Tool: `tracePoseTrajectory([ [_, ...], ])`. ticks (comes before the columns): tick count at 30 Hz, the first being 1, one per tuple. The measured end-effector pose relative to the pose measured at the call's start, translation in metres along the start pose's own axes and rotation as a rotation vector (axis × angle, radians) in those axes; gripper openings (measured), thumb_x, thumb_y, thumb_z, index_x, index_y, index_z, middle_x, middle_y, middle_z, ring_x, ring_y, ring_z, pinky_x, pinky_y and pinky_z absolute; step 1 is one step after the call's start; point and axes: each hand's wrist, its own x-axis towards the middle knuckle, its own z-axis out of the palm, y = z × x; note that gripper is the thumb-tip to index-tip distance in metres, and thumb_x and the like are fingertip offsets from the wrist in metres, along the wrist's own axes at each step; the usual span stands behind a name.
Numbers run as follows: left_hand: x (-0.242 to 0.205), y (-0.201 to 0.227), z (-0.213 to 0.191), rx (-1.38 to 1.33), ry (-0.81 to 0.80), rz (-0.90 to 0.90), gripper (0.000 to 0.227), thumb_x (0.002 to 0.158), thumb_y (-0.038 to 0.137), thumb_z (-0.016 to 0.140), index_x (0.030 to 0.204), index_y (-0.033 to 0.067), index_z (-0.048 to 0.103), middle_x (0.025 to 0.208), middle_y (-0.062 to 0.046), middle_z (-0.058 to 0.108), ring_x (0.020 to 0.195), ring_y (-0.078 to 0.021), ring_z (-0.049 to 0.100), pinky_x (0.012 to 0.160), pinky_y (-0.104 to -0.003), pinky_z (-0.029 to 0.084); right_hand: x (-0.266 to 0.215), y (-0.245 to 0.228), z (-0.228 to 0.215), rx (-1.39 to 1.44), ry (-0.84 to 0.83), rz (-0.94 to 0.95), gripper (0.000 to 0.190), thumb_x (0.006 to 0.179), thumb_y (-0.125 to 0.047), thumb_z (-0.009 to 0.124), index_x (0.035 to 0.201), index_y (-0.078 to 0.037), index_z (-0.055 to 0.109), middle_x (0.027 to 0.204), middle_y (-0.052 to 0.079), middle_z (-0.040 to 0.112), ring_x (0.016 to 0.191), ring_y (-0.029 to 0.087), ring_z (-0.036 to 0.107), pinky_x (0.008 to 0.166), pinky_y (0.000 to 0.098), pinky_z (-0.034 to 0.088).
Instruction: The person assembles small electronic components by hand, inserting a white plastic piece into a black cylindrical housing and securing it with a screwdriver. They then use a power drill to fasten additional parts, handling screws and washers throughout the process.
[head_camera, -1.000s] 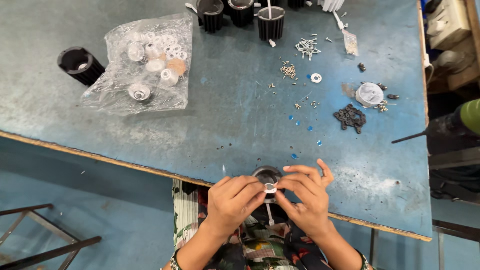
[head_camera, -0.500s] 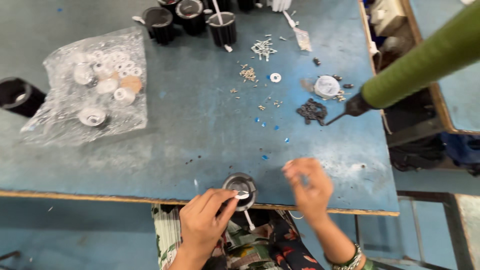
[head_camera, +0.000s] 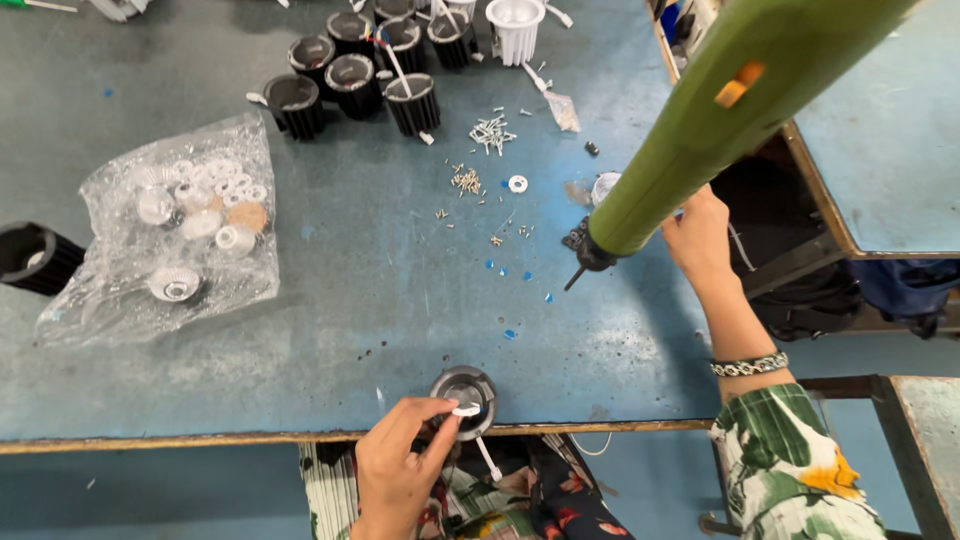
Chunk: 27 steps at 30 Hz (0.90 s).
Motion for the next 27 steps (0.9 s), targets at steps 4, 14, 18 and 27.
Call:
tracePoseTrajectory([
  [4, -0.003, -0.007, 0.003, 0.008, -0.003, -0.046, 0.019, 0.076, 0.006, 0.082, 0.094, 0.0055, 0.073, 0.087, -0.006, 0.076, 0.072, -0.0166, 0.076, 0.061, -0.025, 0.057, 0.006, 0.022, 0.019, 0.076, 0.025, 0.284, 0.029, 0.098, -0.018, 0.077, 0.117, 0.001, 0.065, 0.102, 0.023, 0.073, 0.092, 0.036, 0.071, 0.082, 0.0406, 0.056],
  [14, -0.004, -0.018, 0.010, -0.011, 0.013, -0.031, 0.021, 0.074, 0.002, 0.082, 0.092, 0.0050, 0.073, 0.086, -0.005, 0.076, 0.070, -0.0108, 0.074, 0.061, -0.023, 0.058, -0.007, 0.016, 0.020, 0.510, 0.196, 0.013, 0.030, 0.089, -0.004, 0.076, 0.116, 0.002, 0.066, 0.109, 0.014, 0.073, 0.097, 0.022, 0.070, 0.087, 0.0357, 0.056],
  [18, -0.006, -0.018, 0.011, -0.015, 0.018, -0.064, 0.022, 0.073, 0.002, 0.083, 0.092, 0.0050, 0.073, 0.084, -0.005, 0.075, 0.068, -0.0109, 0.074, 0.060, -0.023, 0.057, -0.011, 0.023, 0.027, 0.385, 0.120, 0.180, 0.013, 0.096, -0.005, 0.075, 0.108, -0.002, 0.071, 0.095, 0.010, 0.073, 0.081, 0.018, 0.065, 0.074, 0.0302, 0.053],
  [27, -0.006, -0.015, 0.007, -0.009, 0.015, -0.065, 0.020, 0.074, 0.005, 0.083, 0.092, 0.0062, 0.074, 0.085, -0.004, 0.075, 0.070, -0.0135, 0.074, 0.060, -0.024, 0.057, -0.007, 0.062, 0.051, 0.403, 0.013, 0.275, 0.013, 0.097, -0.012, 0.074, 0.105, -0.002, 0.073, 0.089, 0.005, 0.071, 0.074, 0.012, 0.065, 0.069, 0.0260, 0.054],
])
